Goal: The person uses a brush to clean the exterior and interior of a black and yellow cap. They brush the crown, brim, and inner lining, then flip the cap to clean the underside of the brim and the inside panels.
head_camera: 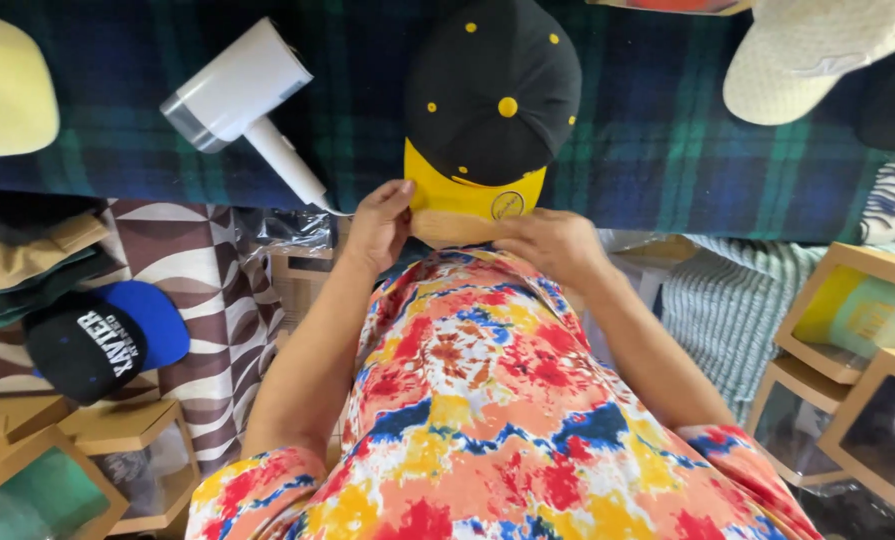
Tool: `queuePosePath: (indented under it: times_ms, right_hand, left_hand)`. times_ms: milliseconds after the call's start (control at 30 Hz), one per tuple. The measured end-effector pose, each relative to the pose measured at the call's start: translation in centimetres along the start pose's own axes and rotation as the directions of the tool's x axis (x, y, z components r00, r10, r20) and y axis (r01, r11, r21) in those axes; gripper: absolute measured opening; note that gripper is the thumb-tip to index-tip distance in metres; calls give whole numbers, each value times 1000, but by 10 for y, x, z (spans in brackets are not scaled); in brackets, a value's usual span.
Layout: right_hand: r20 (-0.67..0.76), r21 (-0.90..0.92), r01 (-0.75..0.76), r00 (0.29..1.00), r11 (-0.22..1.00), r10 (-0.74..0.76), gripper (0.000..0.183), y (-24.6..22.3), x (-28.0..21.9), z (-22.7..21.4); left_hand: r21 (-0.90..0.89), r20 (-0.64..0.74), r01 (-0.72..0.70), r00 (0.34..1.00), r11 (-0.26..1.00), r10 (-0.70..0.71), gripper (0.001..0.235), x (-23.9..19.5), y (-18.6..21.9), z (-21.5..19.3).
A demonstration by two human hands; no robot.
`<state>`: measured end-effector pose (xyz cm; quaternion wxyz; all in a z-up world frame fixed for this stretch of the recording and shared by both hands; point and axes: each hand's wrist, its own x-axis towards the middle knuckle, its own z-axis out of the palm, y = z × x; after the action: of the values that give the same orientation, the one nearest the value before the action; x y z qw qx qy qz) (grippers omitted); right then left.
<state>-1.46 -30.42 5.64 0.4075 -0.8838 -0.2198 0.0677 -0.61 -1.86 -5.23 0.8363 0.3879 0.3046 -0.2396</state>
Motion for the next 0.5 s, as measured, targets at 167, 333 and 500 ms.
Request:
queuePosePath:
  times_ms: [167, 333, 500]
  right_hand:
    - [-88, -409, -400, 912, 820, 401, 27, 106, -102, -71]
    - [-121, -404, -225, 974, 887, 192, 14, 42, -76, -40]
    - [-84, -144, 115, 988, 983, -127, 10, 51, -15, -3]
  left_hand:
    - [47, -7, -21, 1000, 999, 21, 20, -31, 30, 32]
    - [51, -27, -28, 999, 998, 29, 19, -34, 32, 31]
    - [73, -64, -46, 997, 996, 51, 19, -25, 21, 29]
